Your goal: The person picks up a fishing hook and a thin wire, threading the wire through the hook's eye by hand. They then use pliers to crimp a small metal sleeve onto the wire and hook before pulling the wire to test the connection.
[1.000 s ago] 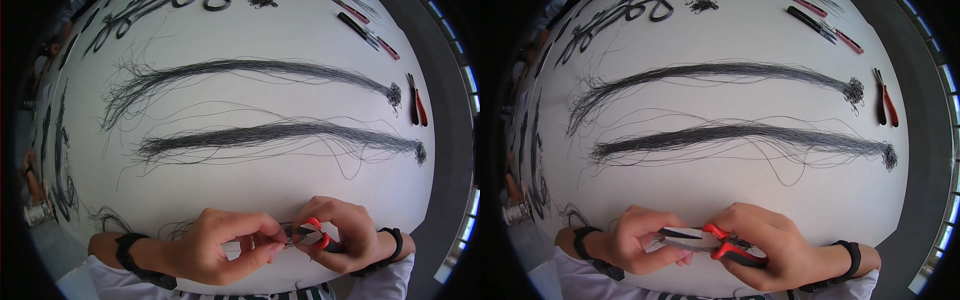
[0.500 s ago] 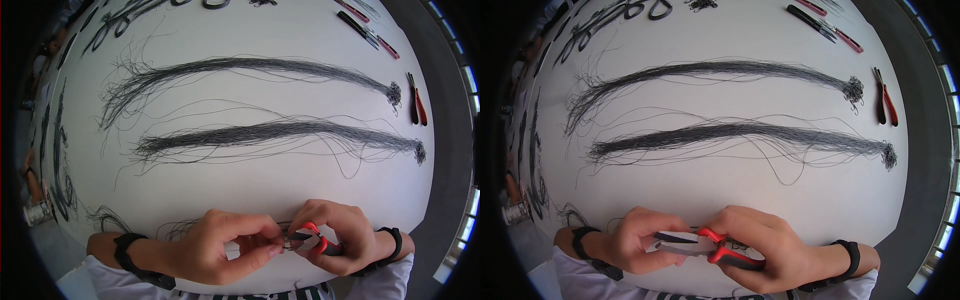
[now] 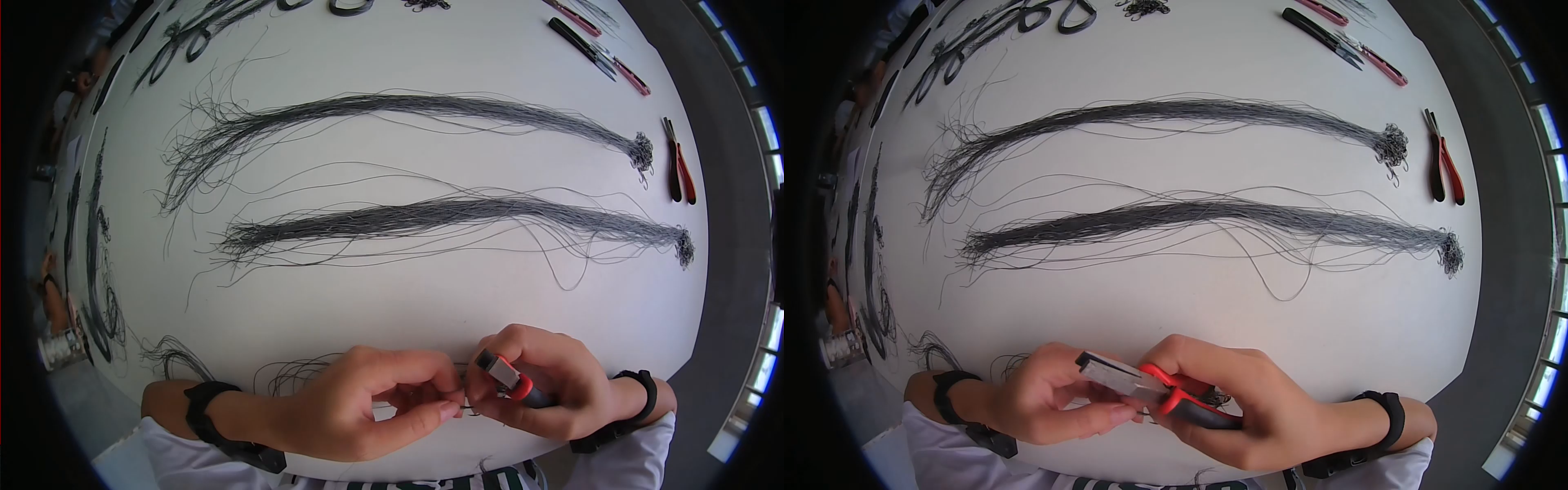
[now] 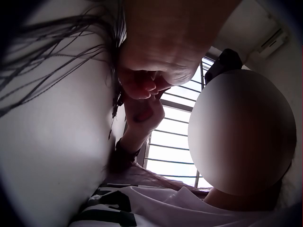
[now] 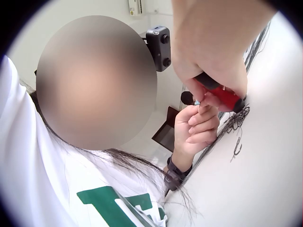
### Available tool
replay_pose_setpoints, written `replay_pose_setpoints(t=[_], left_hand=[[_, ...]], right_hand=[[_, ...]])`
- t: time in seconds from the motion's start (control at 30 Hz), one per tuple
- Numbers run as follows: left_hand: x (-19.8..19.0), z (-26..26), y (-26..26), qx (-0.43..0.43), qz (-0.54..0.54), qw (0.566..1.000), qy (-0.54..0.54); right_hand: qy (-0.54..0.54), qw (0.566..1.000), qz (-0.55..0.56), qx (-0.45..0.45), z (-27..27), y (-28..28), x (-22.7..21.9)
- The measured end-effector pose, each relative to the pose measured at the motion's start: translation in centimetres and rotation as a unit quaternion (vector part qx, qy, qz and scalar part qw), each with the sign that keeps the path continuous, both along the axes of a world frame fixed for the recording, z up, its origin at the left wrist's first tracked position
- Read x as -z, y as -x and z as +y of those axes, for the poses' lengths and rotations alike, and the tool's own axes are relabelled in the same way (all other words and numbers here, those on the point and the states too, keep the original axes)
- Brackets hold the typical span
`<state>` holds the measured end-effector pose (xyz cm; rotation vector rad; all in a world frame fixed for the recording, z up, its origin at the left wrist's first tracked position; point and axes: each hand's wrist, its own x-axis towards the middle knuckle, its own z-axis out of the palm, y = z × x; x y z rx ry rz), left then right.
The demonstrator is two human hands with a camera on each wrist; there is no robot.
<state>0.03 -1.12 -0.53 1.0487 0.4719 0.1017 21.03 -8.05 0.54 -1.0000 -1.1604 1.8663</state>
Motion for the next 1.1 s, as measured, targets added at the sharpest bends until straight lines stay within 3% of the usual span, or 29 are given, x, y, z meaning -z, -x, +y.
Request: replay_pose_setpoints(t=[0.13,0.23,0.3,0.4,0.63,0.8,0.87,1.1], left_hand=[[0.2,0.2,0.1,0.026,-0.002,1.0,-0.009],[-0.1,0.5,-0.1,0.031,0.007,0.996,-0.079],[-0.6,0.8,-0.2,0.072,0.016,0.977,-0.199],[-0.4,0.6,-0.2,0.042,-0.009,0.967,-0.252],[0.2,-0.3,-0.1,-0.059,-0.005,0.989,-0.132],[0.1,-0.2,-0.4,-0.061,-0.043,0.969,-0.237],[0.0,-0.2,-0.5,-0.061,-0.033,0.967,-0.247],[-0.4,0.1,-0.5,-0.082,-0.014,0.947,-0.309]], right_hand=[[0.005,1.0,-0.001,-0.005,0.0,0.0,-0.1],[-0.013,1.0,-0.004,0.001,-0.2,0.0,0.4],[-0.034,0.999,-0.008,0.005,-0.2,0.0,0.4],[0.007,1.0,-0.019,-0.006,0.0,-0.1,0.0],[-0.009,0.998,-0.068,0.009,-0.1,-0.1,-0.5],[-0.035,0.997,-0.068,0.002,-0.2,0.0,-0.1],[-0.056,0.996,-0.045,0.045,-0.6,0.2,0.5],[-0.082,0.994,-0.058,0.035,-0.4,0.3,0.1]])
